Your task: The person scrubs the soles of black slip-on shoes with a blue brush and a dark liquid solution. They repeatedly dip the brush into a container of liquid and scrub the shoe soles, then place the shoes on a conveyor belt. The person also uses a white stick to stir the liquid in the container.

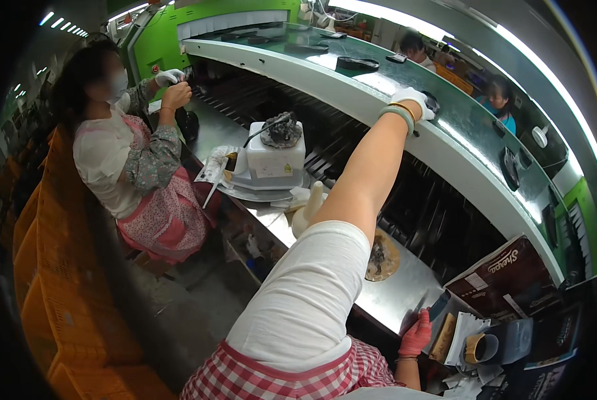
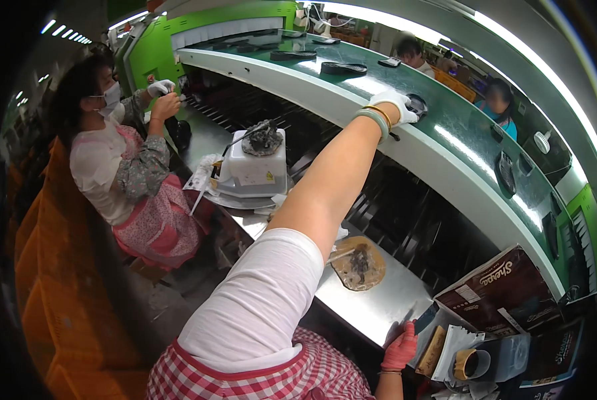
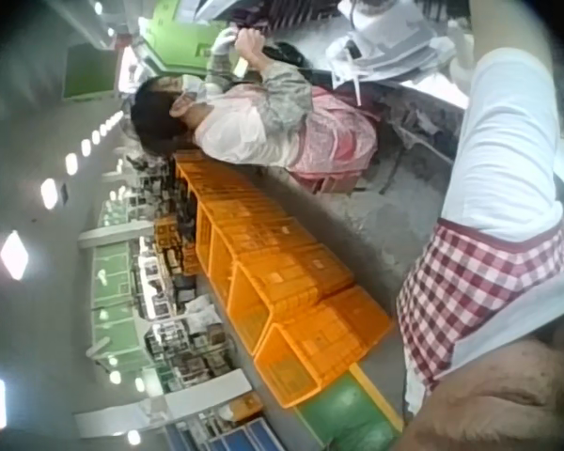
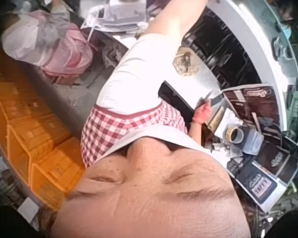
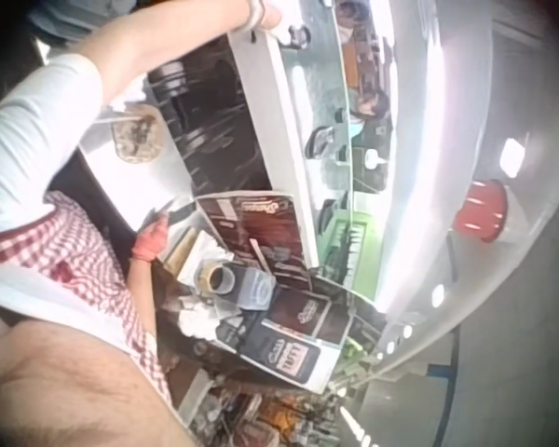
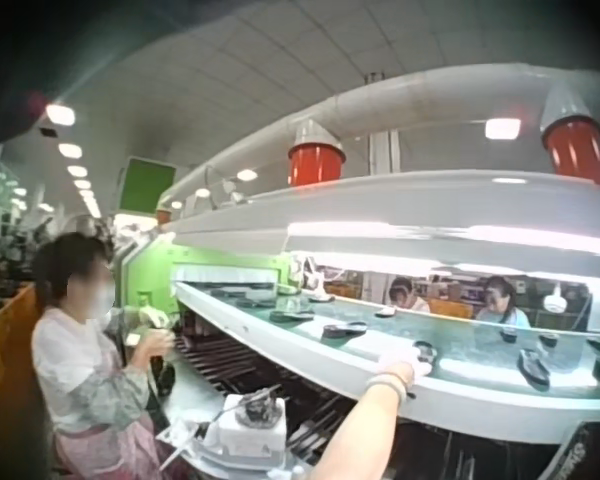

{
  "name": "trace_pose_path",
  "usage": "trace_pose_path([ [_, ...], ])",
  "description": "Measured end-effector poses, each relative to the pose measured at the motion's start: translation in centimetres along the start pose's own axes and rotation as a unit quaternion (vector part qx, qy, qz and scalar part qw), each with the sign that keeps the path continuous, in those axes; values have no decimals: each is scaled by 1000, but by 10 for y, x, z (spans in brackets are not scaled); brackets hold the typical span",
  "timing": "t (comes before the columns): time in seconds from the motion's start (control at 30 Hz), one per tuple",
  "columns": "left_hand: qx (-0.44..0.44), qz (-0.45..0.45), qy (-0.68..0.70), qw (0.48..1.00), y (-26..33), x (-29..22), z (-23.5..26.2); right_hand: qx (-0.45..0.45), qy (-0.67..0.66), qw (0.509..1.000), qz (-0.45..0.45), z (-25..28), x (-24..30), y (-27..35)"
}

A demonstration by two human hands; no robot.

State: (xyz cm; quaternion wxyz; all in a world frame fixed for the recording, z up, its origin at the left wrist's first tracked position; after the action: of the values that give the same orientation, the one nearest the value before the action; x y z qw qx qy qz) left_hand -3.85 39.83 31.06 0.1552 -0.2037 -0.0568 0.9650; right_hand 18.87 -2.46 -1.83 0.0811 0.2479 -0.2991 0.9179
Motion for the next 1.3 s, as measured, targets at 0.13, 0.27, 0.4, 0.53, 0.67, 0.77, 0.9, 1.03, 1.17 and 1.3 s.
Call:
trace_pose_path([
  [0.13,-7,-2,2,1000,3,1,-1,36,17,999,-24,-1,-6,5],
  [0.27,7,1,11,1000,7,0,1,45,20,998,-31,1,-3,7],
  [0.4,11,-5,8,1000,6,-2,1,20,-7,1000,-9,-1,-10,11],
  [0.53,3,-14,-19,1000,2,-2,-2,5,-34,999,-4,-4,-12,13],
  [0.67,-1,-5,-28,1000,2,-2,-3,0,-43,999,-4,-2,-6,12],
  [0.77,2,-14,-28,999,4,-4,-4,-10,-51,999,-2,0,-1,11],
  [0.9,6,-36,-25,999,4,-12,-5,-15,-83,996,-10,4,0,12],
  [1.03,26,-15,-44,999,1,-2,-5,0,-87,996,-16,1,6,9],
  [1.17,17,-8,-36,999,4,-9,-3,6,-92,995,-28,0,-3,12],
  [1.3,-3,13,-26,1000,18,-21,-2,-2,-121,992,-31,0,-4,13],
])
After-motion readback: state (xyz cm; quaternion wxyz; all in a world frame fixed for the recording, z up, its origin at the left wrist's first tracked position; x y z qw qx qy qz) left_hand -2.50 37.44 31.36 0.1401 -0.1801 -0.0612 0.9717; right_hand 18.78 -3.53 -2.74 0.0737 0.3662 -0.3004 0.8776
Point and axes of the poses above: each hand's wrist, its own y-axis away from the middle knuckle, its own z-axis out of the back of the hand, x = y × z, the point moved 4 cm from there along -y, towards the middle knuckle, and after that the axes turned 6 degrees about x, right-handed, at the moved point
